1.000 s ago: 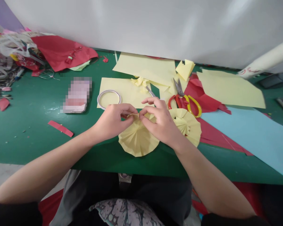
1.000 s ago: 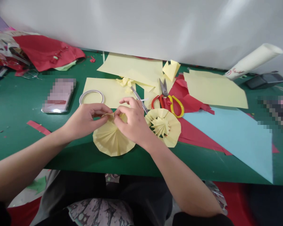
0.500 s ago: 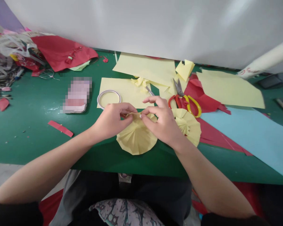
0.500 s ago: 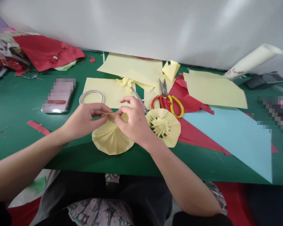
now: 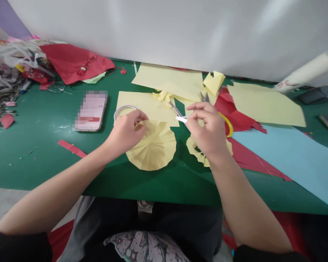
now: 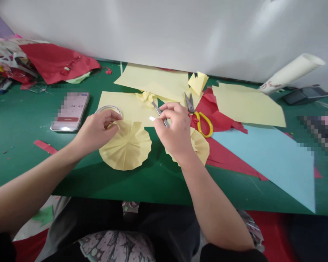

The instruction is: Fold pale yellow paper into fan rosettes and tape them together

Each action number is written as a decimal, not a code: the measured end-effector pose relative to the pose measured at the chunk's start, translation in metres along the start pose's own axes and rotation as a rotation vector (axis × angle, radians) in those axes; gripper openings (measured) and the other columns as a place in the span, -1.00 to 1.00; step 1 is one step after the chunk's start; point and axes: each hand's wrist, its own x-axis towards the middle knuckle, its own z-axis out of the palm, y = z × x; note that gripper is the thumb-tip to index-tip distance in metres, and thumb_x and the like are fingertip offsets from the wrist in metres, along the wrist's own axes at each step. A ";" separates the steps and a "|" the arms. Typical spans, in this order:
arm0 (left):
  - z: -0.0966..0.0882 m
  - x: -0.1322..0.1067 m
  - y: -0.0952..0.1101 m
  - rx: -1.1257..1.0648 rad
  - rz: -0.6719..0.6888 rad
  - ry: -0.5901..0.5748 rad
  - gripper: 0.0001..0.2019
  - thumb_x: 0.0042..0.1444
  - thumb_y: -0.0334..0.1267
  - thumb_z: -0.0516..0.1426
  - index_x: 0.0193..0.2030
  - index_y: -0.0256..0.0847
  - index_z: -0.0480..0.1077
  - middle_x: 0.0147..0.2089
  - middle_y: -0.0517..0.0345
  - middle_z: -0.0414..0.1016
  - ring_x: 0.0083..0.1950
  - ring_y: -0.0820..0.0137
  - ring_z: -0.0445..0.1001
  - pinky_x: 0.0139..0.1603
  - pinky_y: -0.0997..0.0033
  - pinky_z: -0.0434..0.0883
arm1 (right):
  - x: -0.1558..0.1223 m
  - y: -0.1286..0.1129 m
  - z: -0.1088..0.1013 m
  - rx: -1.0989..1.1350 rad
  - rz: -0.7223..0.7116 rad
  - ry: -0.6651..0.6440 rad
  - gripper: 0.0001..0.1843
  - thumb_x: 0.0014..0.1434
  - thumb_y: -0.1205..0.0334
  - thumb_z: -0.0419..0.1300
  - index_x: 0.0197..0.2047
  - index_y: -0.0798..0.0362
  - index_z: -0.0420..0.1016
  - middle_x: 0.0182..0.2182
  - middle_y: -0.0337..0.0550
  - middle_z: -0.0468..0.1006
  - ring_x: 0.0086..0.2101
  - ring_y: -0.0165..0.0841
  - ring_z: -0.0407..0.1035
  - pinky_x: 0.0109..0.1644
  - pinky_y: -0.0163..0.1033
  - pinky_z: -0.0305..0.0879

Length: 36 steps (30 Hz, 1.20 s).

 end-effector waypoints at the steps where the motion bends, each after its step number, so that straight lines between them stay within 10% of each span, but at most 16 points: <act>1: 0.001 0.000 -0.001 -0.003 0.009 -0.022 -0.80 -0.11 -0.47 -0.02 -0.32 -0.22 0.33 -0.41 0.19 0.45 -0.41 0.47 0.38 -0.41 0.46 0.29 | 0.001 0.002 0.000 -0.035 -0.001 0.043 -0.76 -0.07 0.40 0.09 -0.70 0.03 0.22 -0.31 -0.15 0.45 -0.20 -0.25 0.36 -0.07 -0.01 0.29; 8: 0.006 0.000 -0.005 -0.200 0.096 -0.108 -0.69 -0.14 -0.56 -0.06 -0.22 -0.20 0.21 -0.18 0.11 0.39 -0.11 0.41 0.42 -0.20 0.40 0.35 | 0.004 0.012 0.006 -0.228 -0.126 0.105 -0.84 -0.02 0.45 0.07 -0.44 0.02 0.40 -0.30 -0.11 0.45 -0.16 -0.23 0.35 -0.02 -0.01 0.27; 14: 0.007 -0.003 -0.004 -0.275 0.159 -0.158 -0.66 -0.14 -0.58 -0.10 -0.21 -0.19 0.21 -0.19 0.16 0.38 -0.06 0.43 0.42 -0.17 0.44 0.36 | -0.006 -0.003 0.010 0.004 -0.139 -0.360 -0.71 0.05 0.34 0.10 -0.11 0.05 0.39 -0.21 -0.12 0.53 -0.18 -0.31 0.41 -0.08 -0.15 0.33; 36: 0.000 -0.005 0.008 -0.418 0.072 -0.105 -0.78 -0.10 -0.49 0.01 -0.26 -0.22 0.23 -0.21 0.13 0.41 -0.16 0.44 0.44 -0.16 0.42 0.41 | -0.011 -0.006 0.013 -0.076 -0.093 -0.408 -0.81 0.02 0.40 0.05 -0.37 0.12 0.50 -0.52 -0.17 0.54 -0.52 -0.45 0.36 -0.43 -0.34 0.23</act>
